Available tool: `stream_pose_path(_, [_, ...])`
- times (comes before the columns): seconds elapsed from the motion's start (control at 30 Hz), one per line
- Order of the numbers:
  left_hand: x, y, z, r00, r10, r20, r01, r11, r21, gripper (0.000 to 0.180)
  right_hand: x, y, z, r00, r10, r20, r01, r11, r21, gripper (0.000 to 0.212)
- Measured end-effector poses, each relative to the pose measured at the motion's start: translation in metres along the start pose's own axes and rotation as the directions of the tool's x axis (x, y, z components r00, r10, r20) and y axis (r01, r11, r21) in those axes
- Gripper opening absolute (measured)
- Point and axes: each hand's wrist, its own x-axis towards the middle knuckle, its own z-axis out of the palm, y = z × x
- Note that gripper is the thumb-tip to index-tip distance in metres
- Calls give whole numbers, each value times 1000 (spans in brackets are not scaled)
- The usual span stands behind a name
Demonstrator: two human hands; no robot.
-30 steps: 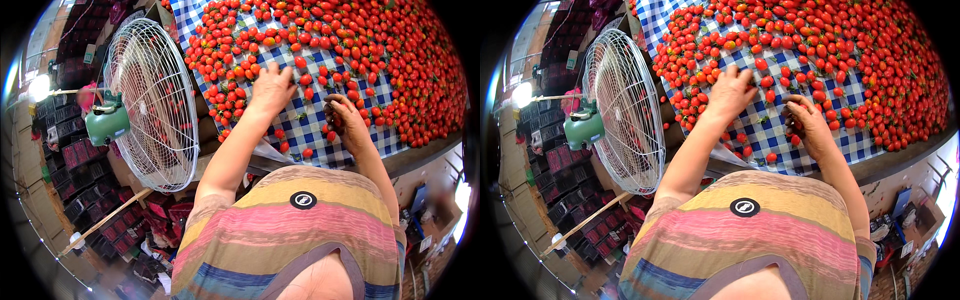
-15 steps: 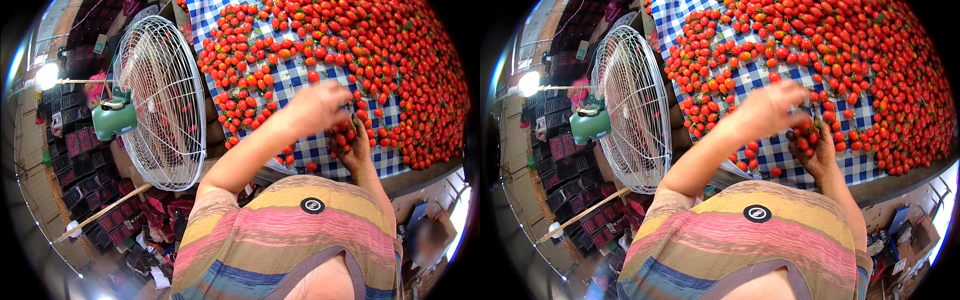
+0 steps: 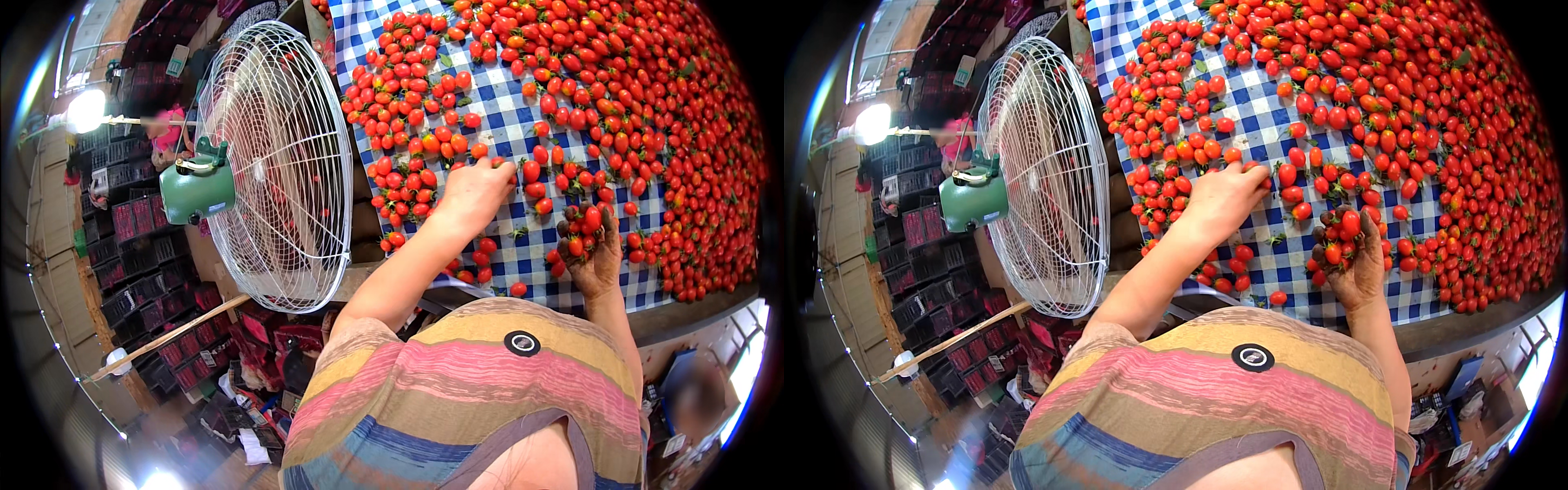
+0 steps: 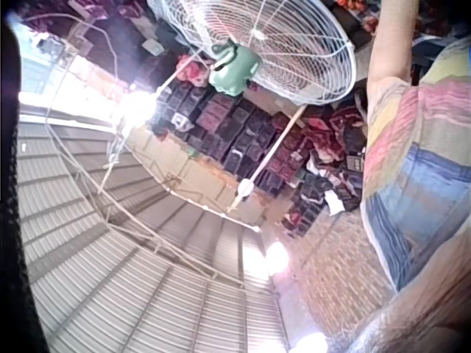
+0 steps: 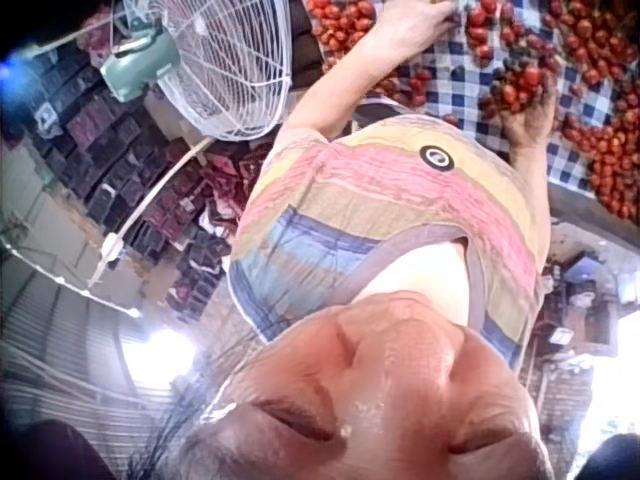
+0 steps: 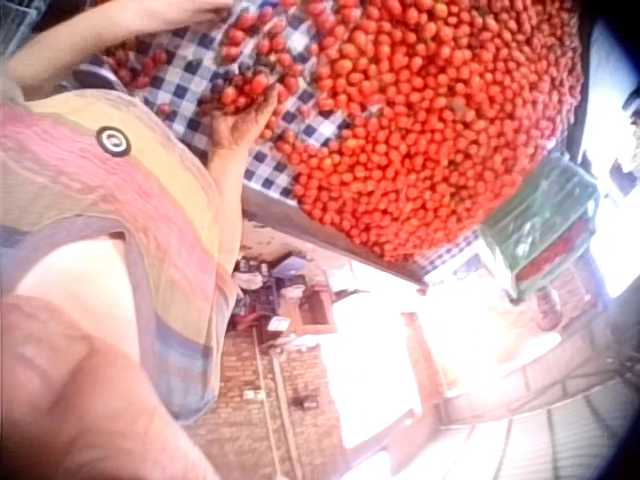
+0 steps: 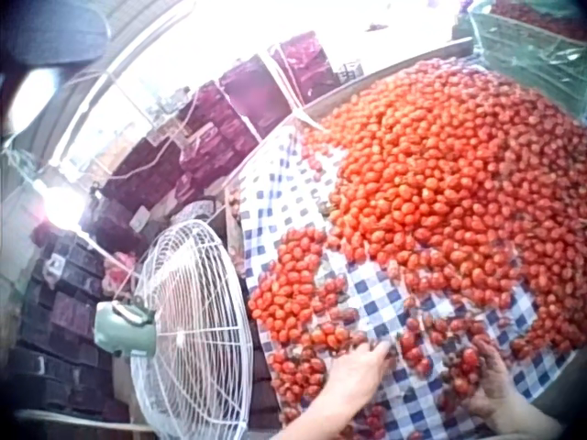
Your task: The person is sorting a large pile of strawberries on a checkered table by hand, gathering some fruit into their hands while moving others across the surface.
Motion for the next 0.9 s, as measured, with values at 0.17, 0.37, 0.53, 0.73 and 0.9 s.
stream_pose_path(0.17, [14,-36,-57,966,-218,-139,215,976,-37,28,3,2,1,1000,15,-15,-15,1000,-8,35])
stream_pose_path(0.37, [87,-90,-45,951,-152,-270,219,947,237,30,2,0,0,1000,9,-29,-11,998,-57,35])
stream_pose_path(0.53, [59,-72,5,913,-10,-407,135,950,280,24,1,-6,4,999,-34,-25,33,999,-30,35])
stream_pose_path(0.73, [32,-69,15,924,74,-376,11,976,218,24,-2,-1,5,999,2,-36,-5,997,-77,34])
stream_pose_path(0.9, [15,-56,7,921,-163,-355,27,934,-357,20,2,1,-5,998,57,29,-56,998,-30,36])
